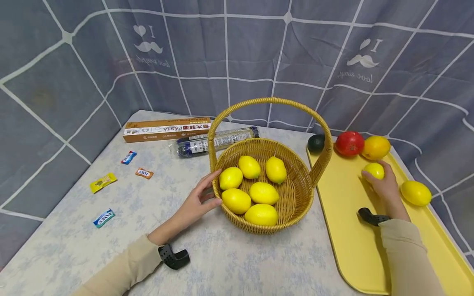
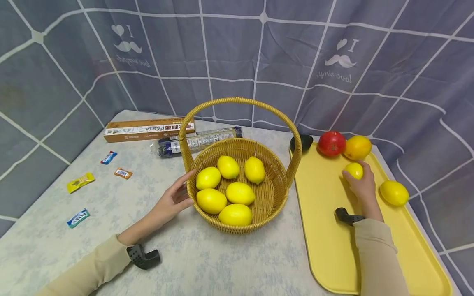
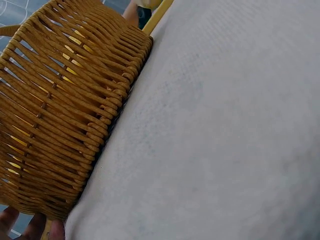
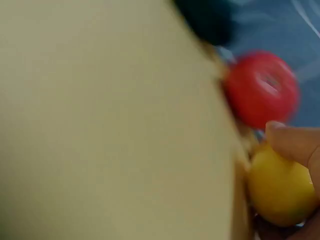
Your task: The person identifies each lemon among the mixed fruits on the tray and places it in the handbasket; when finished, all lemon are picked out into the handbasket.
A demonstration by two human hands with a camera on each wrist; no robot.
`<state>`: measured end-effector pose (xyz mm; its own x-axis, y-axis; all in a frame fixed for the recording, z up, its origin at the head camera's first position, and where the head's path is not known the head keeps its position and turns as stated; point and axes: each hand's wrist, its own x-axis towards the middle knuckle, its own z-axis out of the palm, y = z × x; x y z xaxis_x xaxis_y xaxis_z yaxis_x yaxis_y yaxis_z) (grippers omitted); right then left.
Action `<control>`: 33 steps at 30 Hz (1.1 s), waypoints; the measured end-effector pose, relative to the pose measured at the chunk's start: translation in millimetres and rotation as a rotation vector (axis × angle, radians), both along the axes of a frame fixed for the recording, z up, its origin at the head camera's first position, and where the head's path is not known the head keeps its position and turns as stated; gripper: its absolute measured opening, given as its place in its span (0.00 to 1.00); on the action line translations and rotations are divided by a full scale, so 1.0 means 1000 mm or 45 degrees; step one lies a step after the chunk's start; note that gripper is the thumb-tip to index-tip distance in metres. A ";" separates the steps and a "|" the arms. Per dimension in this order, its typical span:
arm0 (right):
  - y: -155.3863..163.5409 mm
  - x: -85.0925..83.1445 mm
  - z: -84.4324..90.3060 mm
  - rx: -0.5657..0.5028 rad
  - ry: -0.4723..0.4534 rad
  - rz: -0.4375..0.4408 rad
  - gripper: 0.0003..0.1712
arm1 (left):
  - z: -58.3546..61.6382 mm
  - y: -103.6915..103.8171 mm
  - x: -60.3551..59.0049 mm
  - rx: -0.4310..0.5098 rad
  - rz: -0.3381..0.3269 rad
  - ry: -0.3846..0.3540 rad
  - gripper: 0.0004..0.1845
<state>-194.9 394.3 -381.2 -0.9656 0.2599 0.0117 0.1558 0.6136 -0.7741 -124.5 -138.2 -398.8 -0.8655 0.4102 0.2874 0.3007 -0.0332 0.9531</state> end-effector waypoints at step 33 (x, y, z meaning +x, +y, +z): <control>-0.176 0.055 0.075 -0.254 -0.186 1.418 0.24 | -0.002 -0.001 -0.002 0.003 -0.003 0.000 0.36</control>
